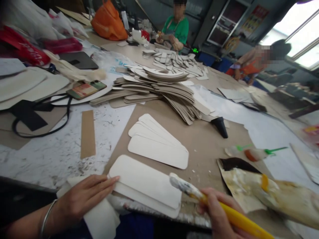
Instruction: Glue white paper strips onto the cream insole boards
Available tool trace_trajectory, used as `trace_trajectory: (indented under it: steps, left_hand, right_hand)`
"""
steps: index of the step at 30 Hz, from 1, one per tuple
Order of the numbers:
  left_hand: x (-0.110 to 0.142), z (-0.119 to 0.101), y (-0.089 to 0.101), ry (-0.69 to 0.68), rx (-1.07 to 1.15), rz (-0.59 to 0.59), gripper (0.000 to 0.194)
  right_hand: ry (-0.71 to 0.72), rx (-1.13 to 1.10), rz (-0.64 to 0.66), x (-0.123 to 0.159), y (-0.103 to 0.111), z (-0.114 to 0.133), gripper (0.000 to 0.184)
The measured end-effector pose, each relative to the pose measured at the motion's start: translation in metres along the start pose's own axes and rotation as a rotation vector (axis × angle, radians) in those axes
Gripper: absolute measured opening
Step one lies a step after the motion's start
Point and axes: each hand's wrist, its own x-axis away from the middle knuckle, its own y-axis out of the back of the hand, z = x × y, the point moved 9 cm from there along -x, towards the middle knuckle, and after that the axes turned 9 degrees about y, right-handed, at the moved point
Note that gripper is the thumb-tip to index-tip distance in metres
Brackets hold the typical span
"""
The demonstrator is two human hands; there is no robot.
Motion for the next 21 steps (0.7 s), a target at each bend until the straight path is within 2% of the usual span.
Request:
trace_trajectory:
  steps: [4,7,11,16,19,21]
  left_hand:
    - [0.002,0.004,0.006,0.035,-0.007,-0.037,0.032]
    - [0.003,0.011,0.009,0.060,0.032,-0.061,0.032]
    - [0.003,0.013,0.008,0.026,0.029,-0.042,0.030]
    - [-0.003,0.012,0.015,-0.020,0.016,-0.063,0.027]
    - [-0.005,0.016,0.017,-0.004,0.045,-0.077,0.028]
    - [-0.004,0.017,0.016,-0.006,0.070,-0.075,0.029]
  right_hand:
    - [-0.188,-0.244,0.138,0.046,-0.109,0.015,0.034]
    - [-0.286,-0.329,0.193,0.066,-0.153,0.012,0.036]
    - [-0.281,-0.267,0.183,0.075,-0.173,0.005,0.038]
    - [-0.195,-0.099,0.121,0.076,-0.169,0.017,0.035]
    - [-0.150,-0.094,0.101,0.077,-0.171,0.027,0.034]
    - [-0.172,-0.120,0.098,0.081,-0.177,0.029,0.034]
